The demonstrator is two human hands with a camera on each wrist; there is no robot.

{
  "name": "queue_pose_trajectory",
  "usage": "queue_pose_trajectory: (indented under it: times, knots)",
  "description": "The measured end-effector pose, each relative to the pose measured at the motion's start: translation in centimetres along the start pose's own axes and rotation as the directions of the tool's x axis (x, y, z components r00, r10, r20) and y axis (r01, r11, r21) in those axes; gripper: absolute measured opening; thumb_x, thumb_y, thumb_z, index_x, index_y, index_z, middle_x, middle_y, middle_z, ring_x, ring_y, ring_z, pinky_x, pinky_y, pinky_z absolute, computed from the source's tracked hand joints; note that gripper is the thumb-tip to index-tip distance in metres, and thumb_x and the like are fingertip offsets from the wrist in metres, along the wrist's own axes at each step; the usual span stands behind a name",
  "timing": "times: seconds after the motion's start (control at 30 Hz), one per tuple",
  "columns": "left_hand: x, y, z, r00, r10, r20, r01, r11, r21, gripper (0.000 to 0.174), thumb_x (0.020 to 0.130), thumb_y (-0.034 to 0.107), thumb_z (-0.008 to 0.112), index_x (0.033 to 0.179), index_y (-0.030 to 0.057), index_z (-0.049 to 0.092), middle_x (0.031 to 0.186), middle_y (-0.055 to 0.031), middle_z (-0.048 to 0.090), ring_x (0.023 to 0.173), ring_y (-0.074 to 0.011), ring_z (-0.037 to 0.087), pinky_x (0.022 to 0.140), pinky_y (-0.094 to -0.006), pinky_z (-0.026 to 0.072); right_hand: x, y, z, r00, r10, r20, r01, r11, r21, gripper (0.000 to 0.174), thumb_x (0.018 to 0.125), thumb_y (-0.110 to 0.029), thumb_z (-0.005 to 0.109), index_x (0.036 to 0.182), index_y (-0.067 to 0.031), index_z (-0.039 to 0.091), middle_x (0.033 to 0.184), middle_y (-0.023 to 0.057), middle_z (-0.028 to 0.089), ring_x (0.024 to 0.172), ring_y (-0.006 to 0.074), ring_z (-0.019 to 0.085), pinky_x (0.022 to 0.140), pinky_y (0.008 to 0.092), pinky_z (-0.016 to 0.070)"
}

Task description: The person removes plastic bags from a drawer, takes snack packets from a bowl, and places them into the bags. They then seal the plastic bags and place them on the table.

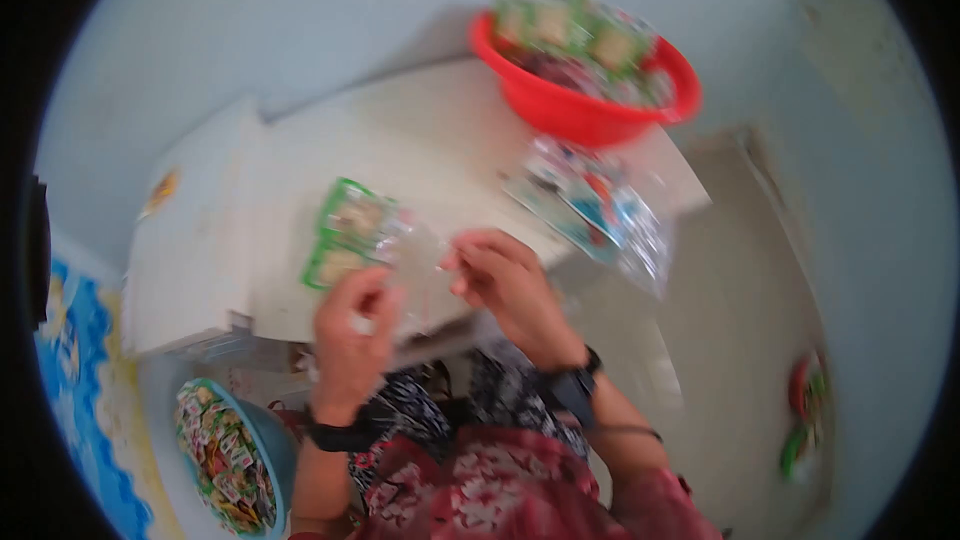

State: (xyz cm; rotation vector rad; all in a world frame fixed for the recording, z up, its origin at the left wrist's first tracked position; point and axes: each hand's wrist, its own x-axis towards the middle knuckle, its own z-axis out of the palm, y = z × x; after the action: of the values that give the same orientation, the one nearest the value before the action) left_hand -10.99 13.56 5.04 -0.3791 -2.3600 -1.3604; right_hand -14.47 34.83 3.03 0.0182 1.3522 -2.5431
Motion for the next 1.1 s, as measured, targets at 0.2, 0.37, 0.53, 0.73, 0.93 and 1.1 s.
queue_pose_trajectory:
  times: [0.2, 0.37, 0.53, 0.73, 0.93, 1.1]
  knots:
    - [-3.8, -1.6, -4.1, 0.955, -0.218, -0.2, 0.201, 0.974, -0.102, 0.018, 0.1, 0.006, 0.062, 0.116, -0.0008, 0.066, 0.094, -0.0049, 0.065, 0.078, -0.0095, 0.058, 0.068, -0.0242, 0.048, 0.5, -0.4, -1.4, 0.996, -0.08, 0.041, 0.066, 0.959, 0.277, 0.018, 0.104, -0.013, 0.056, 0.116, -0.0019, 0.063, 0.088, 0.0033, 0.065, 0.056, 0.0072, 0.051, 0.05, 0.0219, 0.0369]
    - [-8.3, -3.7, -10.5, 0.907, -0.172, -0.384, 0.212, 0.975, 0.065, 0.016, 0.103, 0.005, 0.059, 0.116, -0.0006, 0.067, 0.093, -0.0037, 0.064, 0.075, -0.0078, 0.055, 0.065, -0.0213, 0.0447, 0.6, -0.3, -2.2, 0.985, -0.167, 0.054, 0.135, 0.917, 0.376, 0.018, 0.103, -0.013, 0.055, 0.115, -0.0011, 0.062, 0.086, 0.0042, 0.064, 0.053, 0.0069, 0.046, 0.046, 0.0221, 0.0343]
    - [-13.2, -5.6, -15.8, 0.781, -0.287, -0.555, 0.395, 0.915, 0.083, 0.018, 0.105, 0.016, 0.058, 0.114, 0.0033, 0.068, 0.075, 0.0025, 0.055, 0.068, -0.0055, 0.045, 0.061, -0.0213, 0.0346, 0.7, 0.1, -2.4, 0.974, -0.227, 0.0, 0.201, 0.864, 0.461, 0.02, 0.104, -0.014, 0.053, 0.117, -0.0001, 0.06, 0.086, 0.0048, 0.063, 0.053, 0.007, 0.042, 0.046, 0.0219, 0.034]
    - [-19.3, -9.1, -20.7, 0.604, -0.437, -0.666, 0.534, 0.843, -0.069, 0.016, 0.104, 0.018, 0.06, 0.11, 0.0056, 0.068, 0.074, 0.0043, 0.051, 0.066, -0.0038, 0.042, 0.061, -0.0208, 0.0322, 1.3, 0.3, -2.5, 0.962, -0.261, -0.08, 0.262, 0.802, 0.537, 0.022, 0.105, -0.017, 0.054, 0.116, 0.001, 0.06, 0.083, 0.0021, 0.06, 0.053, 0.0063, 0.04, 0.045, 0.022, 0.0327]
    - [-26.7, -14.2, -25.0, 0.506, -0.552, -0.662, 0.668, 0.737, -0.104, 0.016, 0.102, 0.02, 0.062, 0.107, 0.0062, 0.069, 0.079, 0.003, 0.054, 0.068, -0.0057, 0.046, 0.06, -0.0223, 0.037, 1.2, 0.4, -3.4, 0.937, -0.336, -0.092, 0.334, 0.793, 0.509, 0.022, 0.103, -0.021, 0.056, 0.111, -0.0019, 0.062, 0.075, -0.0004, 0.057, 0.051, 0.0076, 0.041, 0.047, 0.0239, 0.0307]
    - [-33.4, -16.2, -28.2, 0.407, -0.589, -0.698, 0.785, 0.616, -0.062, 0.018, 0.102, 0.022, 0.063, 0.11, 0.0081, 0.069, 0.088, -0.0002, 0.064, 0.078, -0.0101, 0.059, 0.068, -0.0251, 0.0486, -0.3, -0.8, -4.8, 0.921, -0.387, -0.032, 0.332, 0.743, 0.581, 0.022, 0.107, -0.026, 0.054, 0.1, -0.0045, 0.057, 0.063, -0.0077, 0.039, 0.047, 0.0048, 0.03, 0.044, 0.0221, 0.0263]
